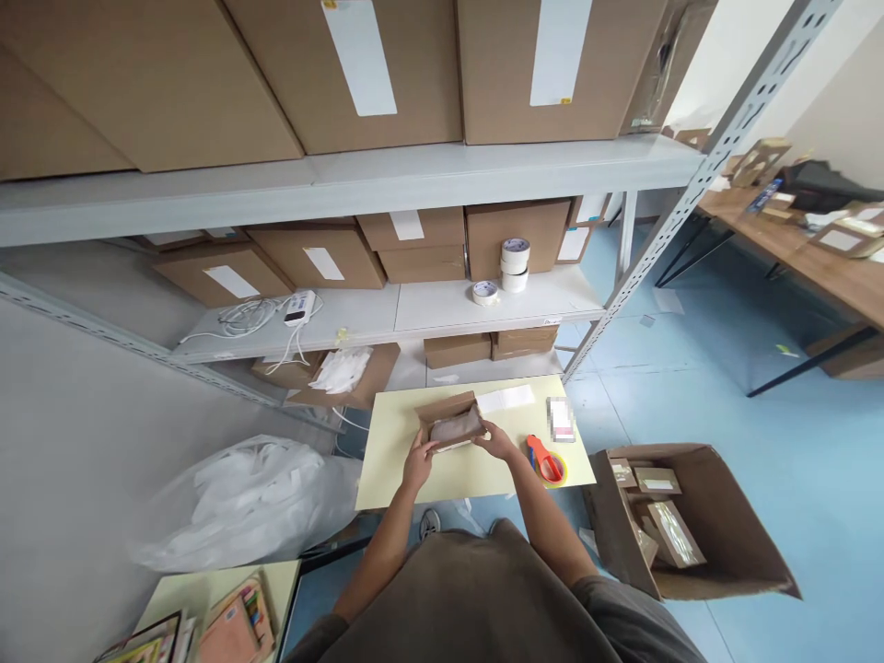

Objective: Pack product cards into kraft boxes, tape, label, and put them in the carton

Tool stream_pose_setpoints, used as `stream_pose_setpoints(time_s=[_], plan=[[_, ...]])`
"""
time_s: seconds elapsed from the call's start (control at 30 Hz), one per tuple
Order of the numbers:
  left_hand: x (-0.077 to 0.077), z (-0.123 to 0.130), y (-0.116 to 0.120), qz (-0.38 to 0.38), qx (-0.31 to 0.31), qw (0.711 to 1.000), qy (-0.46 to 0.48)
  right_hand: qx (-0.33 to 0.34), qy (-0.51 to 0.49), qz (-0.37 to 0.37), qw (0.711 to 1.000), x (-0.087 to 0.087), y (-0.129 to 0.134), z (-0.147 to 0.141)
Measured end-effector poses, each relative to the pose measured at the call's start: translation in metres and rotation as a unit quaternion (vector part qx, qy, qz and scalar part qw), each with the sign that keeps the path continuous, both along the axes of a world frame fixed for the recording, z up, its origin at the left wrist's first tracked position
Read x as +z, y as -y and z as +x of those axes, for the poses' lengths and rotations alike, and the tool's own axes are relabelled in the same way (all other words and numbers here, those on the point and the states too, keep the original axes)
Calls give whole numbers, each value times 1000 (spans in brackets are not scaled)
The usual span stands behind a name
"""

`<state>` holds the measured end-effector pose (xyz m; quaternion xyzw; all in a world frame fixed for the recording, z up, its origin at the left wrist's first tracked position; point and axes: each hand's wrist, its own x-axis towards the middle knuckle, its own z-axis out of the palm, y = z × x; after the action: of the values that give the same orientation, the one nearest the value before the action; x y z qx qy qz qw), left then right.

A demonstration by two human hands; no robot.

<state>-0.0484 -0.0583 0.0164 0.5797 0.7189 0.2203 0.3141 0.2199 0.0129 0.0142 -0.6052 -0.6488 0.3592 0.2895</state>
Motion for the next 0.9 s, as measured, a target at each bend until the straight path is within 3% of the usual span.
stream_pose_setpoints(time_s=[0.13,0.23,0.4,0.63,0.8,0.9], plan=[[6,-30,4,-19,11,1000,-8,81,-23,-41,996,2,17,-26],[9,-56,4,-17,14,1000,3,81,-17,-49,995,4,27,-53],[8,-85,-4,20,-22,999,44,10,10,-40,999,1,37,-84],[4,-88,-22,24,-64,996,59,-152,80,-47,984,-15,51,-94],[18,-89,-54,-13,-136,991,-8,-225,139,-27,964,-25,64,-106],[26,-92,-71,-35,-192,981,-19,-253,164,-52,952,-24,67,-115]])
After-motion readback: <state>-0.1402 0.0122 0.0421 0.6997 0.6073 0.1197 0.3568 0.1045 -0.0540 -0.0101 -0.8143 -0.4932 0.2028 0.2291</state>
